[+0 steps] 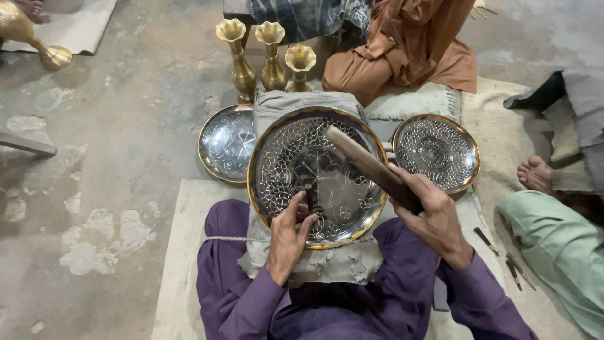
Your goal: The person sits on the floor with a large engraved metal tray on their lap and decorates its surface, holding a small chisel against the metal and striking it with a wooden mallet, repositioning the chisel repeatedly to work the pattern. Other engraved trays and brass vases sit nearby.
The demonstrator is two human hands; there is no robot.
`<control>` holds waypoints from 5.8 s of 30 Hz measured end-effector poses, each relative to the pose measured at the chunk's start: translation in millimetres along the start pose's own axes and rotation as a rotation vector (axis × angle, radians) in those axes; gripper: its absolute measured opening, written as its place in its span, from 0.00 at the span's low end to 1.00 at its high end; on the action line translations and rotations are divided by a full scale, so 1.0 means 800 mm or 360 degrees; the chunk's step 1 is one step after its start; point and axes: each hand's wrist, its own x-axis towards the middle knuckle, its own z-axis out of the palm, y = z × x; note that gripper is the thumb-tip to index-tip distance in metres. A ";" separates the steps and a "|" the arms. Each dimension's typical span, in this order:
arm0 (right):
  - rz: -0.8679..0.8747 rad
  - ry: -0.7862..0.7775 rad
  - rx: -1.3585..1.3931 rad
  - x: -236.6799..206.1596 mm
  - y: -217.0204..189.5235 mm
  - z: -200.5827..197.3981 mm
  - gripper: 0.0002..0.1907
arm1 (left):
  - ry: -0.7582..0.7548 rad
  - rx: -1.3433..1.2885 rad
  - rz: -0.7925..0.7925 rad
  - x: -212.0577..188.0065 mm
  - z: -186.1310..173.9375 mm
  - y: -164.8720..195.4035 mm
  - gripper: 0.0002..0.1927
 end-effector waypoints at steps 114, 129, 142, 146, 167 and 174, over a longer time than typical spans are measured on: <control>0.0844 0.0521 0.0324 -0.272 0.067 0.154 0.32 | -0.1584 0.0546 0.0793 0.084 0.007 0.013 0.27; 0.0879 0.0143 0.0246 -0.201 0.075 0.101 0.36 | -0.1098 0.0464 0.0572 0.059 -0.004 0.019 0.29; 0.0586 0.0128 0.0541 -0.144 0.057 0.059 0.45 | -0.0981 0.0401 0.0441 0.051 -0.003 0.008 0.32; 0.1098 -0.0307 -0.0319 -0.149 0.047 0.045 0.42 | -0.0879 0.0385 0.0497 0.044 -0.007 0.012 0.31; 0.0067 -0.0216 -0.0108 0.036 -0.016 -0.012 0.44 | 0.0137 -0.0038 -0.0147 -0.020 0.030 0.002 0.28; -0.0329 -0.0409 -0.0741 0.077 -0.049 -0.017 0.41 | 0.0187 0.0011 -0.0085 -0.021 0.031 0.002 0.28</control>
